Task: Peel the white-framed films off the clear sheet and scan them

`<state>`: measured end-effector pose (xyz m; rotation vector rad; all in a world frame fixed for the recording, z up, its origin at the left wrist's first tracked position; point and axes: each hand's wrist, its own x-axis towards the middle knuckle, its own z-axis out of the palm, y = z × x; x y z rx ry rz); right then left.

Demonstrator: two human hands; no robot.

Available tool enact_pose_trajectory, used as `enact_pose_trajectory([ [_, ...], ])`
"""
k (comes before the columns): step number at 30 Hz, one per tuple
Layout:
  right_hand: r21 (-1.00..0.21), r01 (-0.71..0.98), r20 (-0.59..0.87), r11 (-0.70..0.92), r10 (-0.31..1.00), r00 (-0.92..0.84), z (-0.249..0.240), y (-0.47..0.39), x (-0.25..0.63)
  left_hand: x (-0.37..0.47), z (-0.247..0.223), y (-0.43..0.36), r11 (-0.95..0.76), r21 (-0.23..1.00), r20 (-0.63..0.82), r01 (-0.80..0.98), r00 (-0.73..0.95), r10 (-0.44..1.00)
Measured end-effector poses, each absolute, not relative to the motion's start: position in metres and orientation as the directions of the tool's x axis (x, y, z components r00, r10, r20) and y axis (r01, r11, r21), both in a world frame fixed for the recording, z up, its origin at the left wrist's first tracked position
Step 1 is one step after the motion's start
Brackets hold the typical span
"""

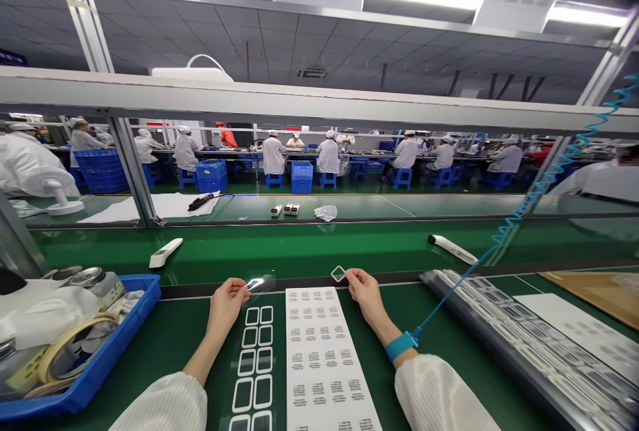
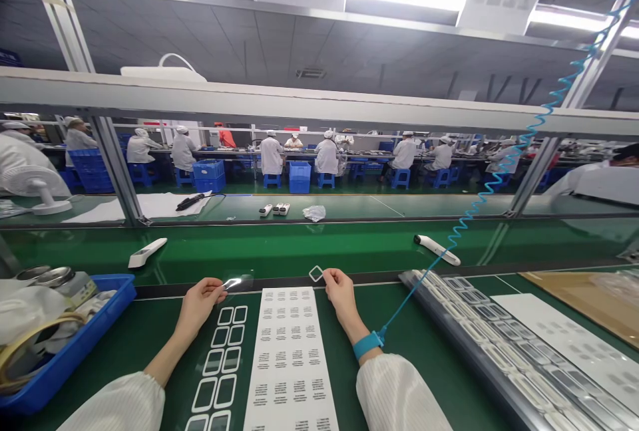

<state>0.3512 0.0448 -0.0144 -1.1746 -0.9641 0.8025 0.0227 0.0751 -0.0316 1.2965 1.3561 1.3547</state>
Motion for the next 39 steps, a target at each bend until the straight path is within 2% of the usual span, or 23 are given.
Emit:
enact_pose_trajectory([
  [14,-0.976,-0.08,0.163,0.204,0.92,0.356,-0.019,0.05,0.354,0.023,-0.031,0.076,-0.099,0.989,0.115,0.113,-0.148,0.982],
  [39,-0.977,-0.051,0.174,0.206,0.916,0.362,-0.03,0.056,0.357,0.022,-0.034,0.077,-0.104,0.989,0.119,0.108,-0.142,0.983],
])
